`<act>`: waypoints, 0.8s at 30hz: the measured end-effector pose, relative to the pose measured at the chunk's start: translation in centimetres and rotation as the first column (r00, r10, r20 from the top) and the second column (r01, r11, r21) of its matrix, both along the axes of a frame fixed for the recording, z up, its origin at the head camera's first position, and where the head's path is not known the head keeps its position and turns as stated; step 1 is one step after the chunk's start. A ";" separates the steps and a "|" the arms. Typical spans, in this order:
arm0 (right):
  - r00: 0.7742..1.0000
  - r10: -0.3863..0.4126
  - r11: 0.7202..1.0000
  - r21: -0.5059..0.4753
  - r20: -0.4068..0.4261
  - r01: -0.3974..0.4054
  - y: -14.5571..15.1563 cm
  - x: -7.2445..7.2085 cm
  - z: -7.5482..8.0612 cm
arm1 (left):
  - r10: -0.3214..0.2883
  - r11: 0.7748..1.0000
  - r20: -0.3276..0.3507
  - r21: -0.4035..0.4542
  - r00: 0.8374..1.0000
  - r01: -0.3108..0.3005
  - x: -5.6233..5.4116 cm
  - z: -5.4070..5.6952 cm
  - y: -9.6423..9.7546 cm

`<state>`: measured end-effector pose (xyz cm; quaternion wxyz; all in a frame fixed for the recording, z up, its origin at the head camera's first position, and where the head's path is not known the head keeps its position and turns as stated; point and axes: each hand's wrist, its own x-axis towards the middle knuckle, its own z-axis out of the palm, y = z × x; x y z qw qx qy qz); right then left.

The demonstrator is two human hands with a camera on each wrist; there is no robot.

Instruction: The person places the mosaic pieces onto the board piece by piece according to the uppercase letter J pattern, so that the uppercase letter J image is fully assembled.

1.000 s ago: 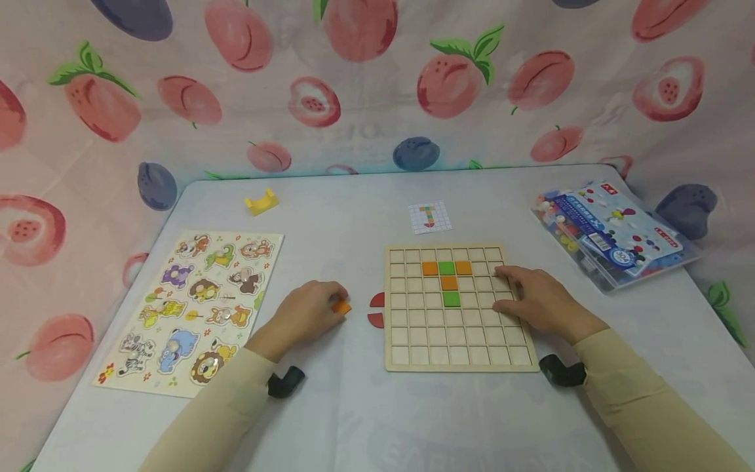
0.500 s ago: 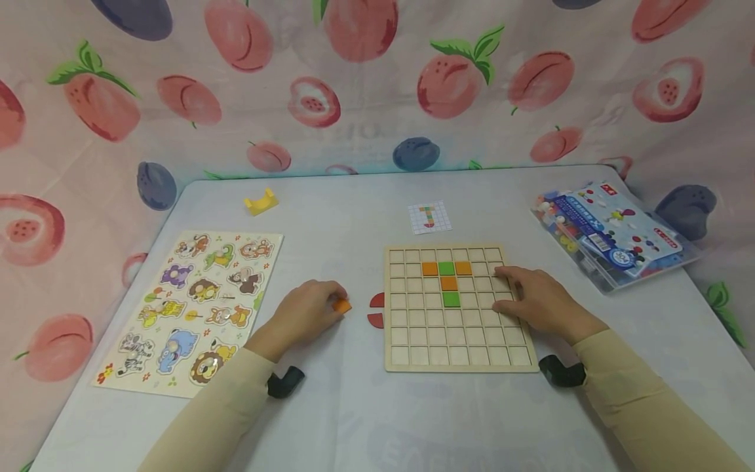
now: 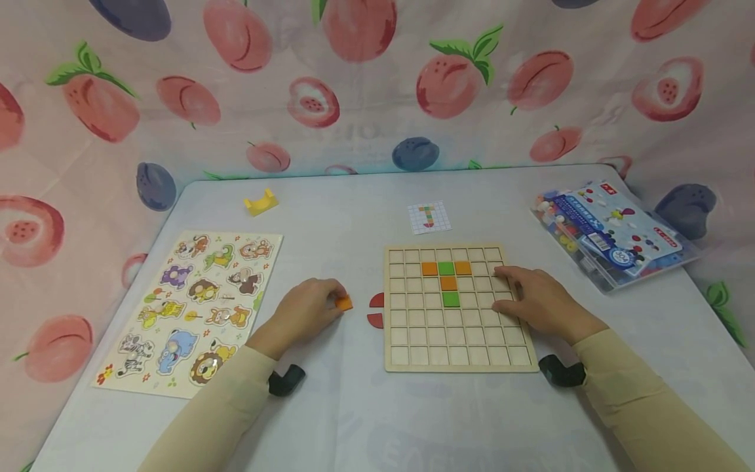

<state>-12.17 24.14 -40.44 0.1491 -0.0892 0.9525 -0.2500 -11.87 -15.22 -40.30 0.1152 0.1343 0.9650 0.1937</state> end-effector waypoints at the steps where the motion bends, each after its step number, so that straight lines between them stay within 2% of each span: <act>1: 1.000 0.000 1.000 0.000 0.000 0.000 0.0 0.0 0.0 | 0.001 1.000 0.000 0.000 1.000 -0.001 0.0 0.0 0.0; 24: 1.000 0.009 1.000 -0.001 -0.004 -0.009 0.0 -0.1 0.1 | -0.011 1.000 -0.006 0.008 1.000 0.011 -0.3 0.3 0.5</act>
